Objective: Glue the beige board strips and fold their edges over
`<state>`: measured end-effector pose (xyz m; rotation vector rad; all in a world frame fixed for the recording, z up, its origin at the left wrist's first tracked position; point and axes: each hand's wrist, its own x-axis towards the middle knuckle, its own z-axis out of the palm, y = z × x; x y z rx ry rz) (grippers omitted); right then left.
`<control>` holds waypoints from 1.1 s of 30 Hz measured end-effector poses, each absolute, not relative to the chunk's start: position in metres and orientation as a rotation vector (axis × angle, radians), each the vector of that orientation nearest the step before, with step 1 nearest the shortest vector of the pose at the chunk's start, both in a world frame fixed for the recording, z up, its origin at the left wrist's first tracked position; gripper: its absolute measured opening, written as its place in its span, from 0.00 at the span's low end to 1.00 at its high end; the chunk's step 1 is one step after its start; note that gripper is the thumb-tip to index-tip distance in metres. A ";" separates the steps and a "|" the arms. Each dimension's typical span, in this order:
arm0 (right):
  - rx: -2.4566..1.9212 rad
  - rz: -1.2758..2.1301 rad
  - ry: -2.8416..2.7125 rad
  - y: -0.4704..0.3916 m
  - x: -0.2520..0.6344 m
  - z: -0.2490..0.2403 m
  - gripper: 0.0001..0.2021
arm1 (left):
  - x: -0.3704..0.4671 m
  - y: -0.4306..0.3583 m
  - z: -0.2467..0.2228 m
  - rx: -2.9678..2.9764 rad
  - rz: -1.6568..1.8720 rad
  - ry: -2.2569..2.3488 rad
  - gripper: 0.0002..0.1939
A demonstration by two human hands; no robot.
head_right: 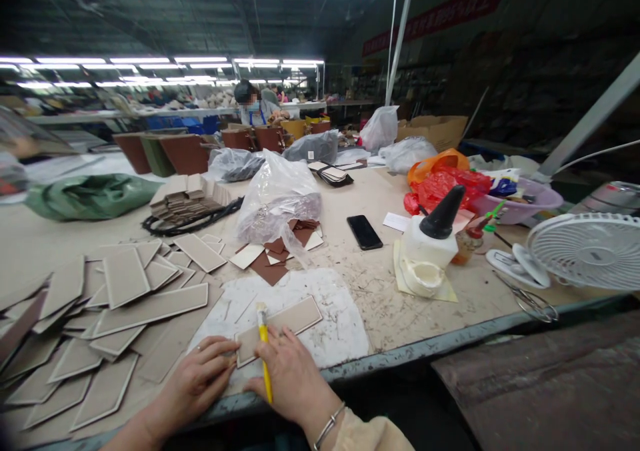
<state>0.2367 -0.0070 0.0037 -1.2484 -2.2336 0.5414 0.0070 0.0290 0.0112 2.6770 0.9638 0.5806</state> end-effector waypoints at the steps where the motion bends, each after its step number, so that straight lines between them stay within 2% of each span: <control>1: -1.284 0.539 -2.216 -0.005 0.243 0.002 0.22 | 0.007 0.029 0.012 2.681 0.573 0.961 0.09; 8: -1.509 0.372 -2.113 0.012 0.285 -0.012 0.20 | 0.010 0.027 0.016 2.656 0.565 0.989 0.09; 13: -1.421 0.168 -2.126 0.016 0.289 -0.037 0.23 | 0.017 0.022 0.019 2.585 0.612 1.107 0.11; 16: -1.326 0.026 -2.106 0.024 0.290 -0.052 0.20 | 0.027 0.021 0.013 2.600 0.568 1.252 0.11; 17: -1.298 -0.017 -2.090 0.026 0.290 -0.055 0.18 | 0.032 0.022 0.010 2.619 0.530 1.281 0.13; 21: -1.265 -0.168 -1.988 0.030 0.296 -0.053 0.12 | 0.056 0.023 -0.001 2.624 0.153 1.291 0.34; 24: -1.321 -0.152 -1.911 0.027 0.302 -0.041 0.10 | 0.069 0.021 0.002 2.543 -0.088 1.283 0.42; 29: -1.415 0.006 -1.877 0.022 0.305 -0.030 0.09 | 0.063 0.017 0.014 2.514 -0.134 1.300 0.39; 33: -1.417 0.086 -1.860 0.021 0.302 -0.027 0.09 | 0.059 0.024 0.020 2.459 0.006 1.322 0.29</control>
